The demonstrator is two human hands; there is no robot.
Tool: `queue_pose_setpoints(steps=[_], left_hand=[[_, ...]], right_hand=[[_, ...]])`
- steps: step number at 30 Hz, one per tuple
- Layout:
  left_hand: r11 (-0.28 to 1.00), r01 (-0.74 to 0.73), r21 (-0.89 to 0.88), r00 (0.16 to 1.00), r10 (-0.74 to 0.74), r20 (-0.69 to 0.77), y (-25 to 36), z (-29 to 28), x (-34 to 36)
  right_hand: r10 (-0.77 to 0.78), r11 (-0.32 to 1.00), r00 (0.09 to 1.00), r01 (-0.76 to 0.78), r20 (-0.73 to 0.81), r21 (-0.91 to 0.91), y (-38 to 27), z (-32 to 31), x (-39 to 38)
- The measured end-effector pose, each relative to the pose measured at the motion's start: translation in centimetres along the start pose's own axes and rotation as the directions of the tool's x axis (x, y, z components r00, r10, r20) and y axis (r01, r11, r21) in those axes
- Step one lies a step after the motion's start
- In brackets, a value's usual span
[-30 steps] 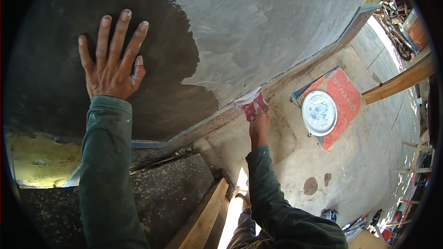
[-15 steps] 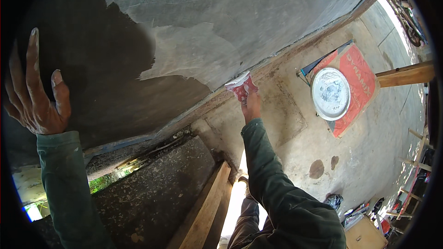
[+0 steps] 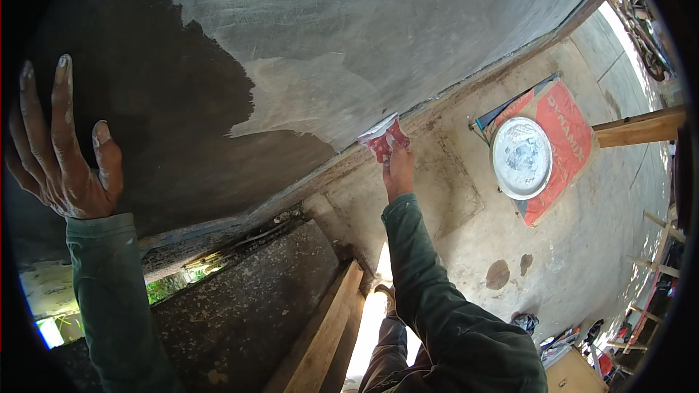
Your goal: The person applies a white substance to a wall using a scraper, occasionally dipping the tool into a bucket. They spread the material across the surface while using their other hand to steady themselves against the wall.
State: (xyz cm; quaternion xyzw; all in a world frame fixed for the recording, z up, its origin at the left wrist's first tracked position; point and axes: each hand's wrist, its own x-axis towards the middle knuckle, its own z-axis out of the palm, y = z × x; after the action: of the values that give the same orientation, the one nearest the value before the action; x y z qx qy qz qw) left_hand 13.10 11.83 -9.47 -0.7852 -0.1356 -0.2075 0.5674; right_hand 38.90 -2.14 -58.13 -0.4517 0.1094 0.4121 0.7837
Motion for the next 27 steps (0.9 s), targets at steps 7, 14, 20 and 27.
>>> queue_pose_setpoints(steps=[7, 14, 20, 27], left_hand=[[0.993, 0.120, 0.015, 0.993, -0.119, -0.026, 0.1, 0.2, 0.0], [0.981, 0.188, -0.053, 0.982, -0.188, 0.008, 0.9, 0.5, 0.0], [0.987, 0.160, -0.025, 0.987, -0.159, 0.036, 0.3, -0.1, -0.3], [0.988, 0.148, -0.037, 0.989, -0.148, -0.008, 1.0, 0.2, 0.4]], right_hand=[[-0.278, 0.950, 0.959, 0.283, 0.056, -0.129, -3.2, 6.0, -6.6], [-0.701, 0.525, 0.672, 0.714, 0.241, -0.463, -4.0, 12.5, -15.5], [-0.485, 0.829, 0.828, 0.538, 0.283, -0.152, -3.4, 11.0, -18.3], [-0.212, 0.974, 0.977, 0.209, -0.031, -0.088, -4.1, -0.2, -2.7]])
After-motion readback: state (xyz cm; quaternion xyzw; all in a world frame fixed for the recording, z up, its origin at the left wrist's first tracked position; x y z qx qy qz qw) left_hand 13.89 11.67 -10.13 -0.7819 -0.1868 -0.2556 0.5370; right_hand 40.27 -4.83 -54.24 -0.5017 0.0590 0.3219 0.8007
